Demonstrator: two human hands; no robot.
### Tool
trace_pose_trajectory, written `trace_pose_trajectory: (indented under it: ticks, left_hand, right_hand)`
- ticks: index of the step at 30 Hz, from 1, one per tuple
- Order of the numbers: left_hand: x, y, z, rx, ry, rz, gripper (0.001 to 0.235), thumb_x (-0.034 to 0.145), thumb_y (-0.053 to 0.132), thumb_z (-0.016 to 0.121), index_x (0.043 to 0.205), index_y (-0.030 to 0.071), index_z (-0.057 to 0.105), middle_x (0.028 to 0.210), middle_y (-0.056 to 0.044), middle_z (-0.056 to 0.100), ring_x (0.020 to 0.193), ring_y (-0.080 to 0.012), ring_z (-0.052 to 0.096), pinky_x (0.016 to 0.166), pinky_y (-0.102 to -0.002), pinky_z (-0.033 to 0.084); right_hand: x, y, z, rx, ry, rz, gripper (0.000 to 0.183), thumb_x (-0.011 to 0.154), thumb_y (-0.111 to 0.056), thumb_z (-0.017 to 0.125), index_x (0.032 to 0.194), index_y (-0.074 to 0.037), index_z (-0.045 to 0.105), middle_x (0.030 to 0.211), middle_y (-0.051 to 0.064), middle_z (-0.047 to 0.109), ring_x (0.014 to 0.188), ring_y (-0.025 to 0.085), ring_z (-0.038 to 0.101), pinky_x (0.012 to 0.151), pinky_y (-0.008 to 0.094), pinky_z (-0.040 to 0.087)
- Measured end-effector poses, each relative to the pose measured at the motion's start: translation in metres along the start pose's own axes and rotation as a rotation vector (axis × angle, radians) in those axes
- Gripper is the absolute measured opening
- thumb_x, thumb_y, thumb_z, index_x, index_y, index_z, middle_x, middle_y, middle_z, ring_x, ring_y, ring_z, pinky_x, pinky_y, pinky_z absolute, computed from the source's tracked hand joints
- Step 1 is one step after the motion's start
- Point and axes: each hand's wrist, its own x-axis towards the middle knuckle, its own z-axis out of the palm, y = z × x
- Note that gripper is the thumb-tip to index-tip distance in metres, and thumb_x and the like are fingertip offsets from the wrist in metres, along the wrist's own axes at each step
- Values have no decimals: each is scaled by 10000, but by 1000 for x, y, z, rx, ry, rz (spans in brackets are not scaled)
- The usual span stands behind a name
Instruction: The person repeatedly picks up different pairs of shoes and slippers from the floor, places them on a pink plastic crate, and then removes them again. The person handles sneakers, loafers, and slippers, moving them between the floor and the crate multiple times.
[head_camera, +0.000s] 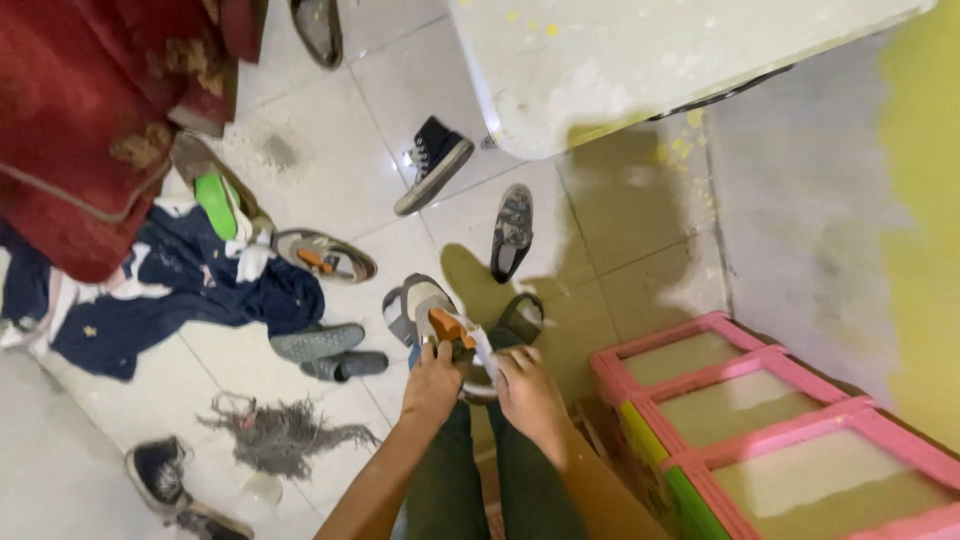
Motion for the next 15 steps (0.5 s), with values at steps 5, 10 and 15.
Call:
trace_pose_trajectory:
  ticks: [5, 10, 15]
  left_hand:
    - [-16, -22, 8, -144, 144, 69, 281, 892, 103, 604, 1126, 192, 732, 1208, -91, 588, 1226, -421, 500, 940, -430, 508]
    - [-23, -43, 15, -152, 151, 80, 353, 892, 68, 573, 1194, 197, 703, 1129, -37, 652, 1156, -376, 535, 1032, -475, 453]
    - [-45, -58, 9, -237, 288, 24, 403, 852, 85, 581, 1197, 241, 720, 1137, -39, 654, 1101, -414, 523, 979, -561, 431]
  right_hand:
    - [16, -22, 21, -27, 44, -42, 313, 832, 3, 651, 1142, -41, 668, 1112, 144, 680, 1096, 389, 597, 929, 458, 507]
    - [30, -41, 35, -37, 31, -106, 299, 850, -6, 661, 1147, -45, 657, 1126, 146, 674, 1101, 395, 595, 932, 452, 507]
    - [47, -62, 49, -37, -1, -175, 317, 850, -1, 661, 1166, -21, 651, 1152, 171, 672, 1095, 413, 587, 938, 464, 504]
